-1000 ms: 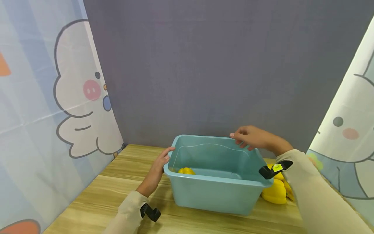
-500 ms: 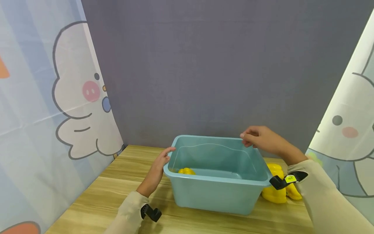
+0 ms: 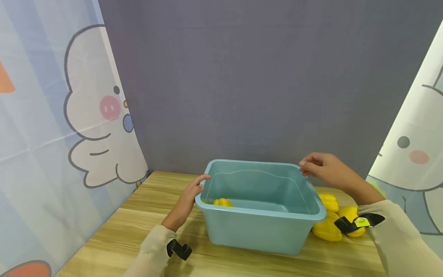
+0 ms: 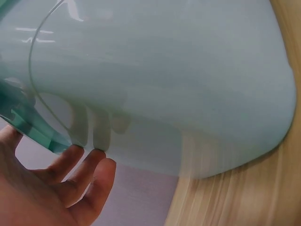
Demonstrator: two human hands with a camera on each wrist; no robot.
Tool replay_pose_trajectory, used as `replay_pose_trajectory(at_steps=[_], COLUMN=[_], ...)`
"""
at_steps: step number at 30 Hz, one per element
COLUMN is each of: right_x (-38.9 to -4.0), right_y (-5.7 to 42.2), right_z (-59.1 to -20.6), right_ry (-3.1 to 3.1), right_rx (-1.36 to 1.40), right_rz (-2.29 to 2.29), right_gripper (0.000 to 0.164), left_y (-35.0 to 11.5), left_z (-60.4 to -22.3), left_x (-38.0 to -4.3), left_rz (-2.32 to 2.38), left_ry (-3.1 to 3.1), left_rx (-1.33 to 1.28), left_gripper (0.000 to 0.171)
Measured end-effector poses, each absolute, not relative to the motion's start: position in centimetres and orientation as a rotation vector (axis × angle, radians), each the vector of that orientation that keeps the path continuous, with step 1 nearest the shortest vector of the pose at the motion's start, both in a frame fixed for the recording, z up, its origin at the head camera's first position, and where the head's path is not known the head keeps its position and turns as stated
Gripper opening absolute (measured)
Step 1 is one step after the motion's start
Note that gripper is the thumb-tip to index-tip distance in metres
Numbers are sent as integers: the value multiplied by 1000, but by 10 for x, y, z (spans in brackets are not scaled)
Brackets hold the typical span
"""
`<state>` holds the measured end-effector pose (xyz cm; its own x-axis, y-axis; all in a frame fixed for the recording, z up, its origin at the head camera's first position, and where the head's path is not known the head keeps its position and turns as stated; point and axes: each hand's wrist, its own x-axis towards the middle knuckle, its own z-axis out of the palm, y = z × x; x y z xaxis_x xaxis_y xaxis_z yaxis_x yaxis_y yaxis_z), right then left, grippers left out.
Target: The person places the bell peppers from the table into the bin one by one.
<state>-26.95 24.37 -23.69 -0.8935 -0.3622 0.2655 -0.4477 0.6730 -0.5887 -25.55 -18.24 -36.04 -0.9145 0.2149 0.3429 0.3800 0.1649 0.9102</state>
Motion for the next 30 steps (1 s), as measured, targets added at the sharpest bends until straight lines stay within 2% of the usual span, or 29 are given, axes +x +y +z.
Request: replay_pose_trajectory(at_steps=[10,21,30], right_x=[-262,-251,-245], right_y=[268,299,308], right_z=[-253,-274,-297], right_ry=[-2737,-2679,-2596], right_rx=[595,462,448], right_rz=[1116,1162,1203], right_gripper=[45,49,42], left_y=[-185,-183,-179], left_z=[-361,-362,-359], left_x=[-254,-256,-254], left_rz=[-1895,-1933,-1925], left_ry=[-2264,-2272,-2250], left_rx=[-612,-602,-543], left_gripper=[51,46,43])
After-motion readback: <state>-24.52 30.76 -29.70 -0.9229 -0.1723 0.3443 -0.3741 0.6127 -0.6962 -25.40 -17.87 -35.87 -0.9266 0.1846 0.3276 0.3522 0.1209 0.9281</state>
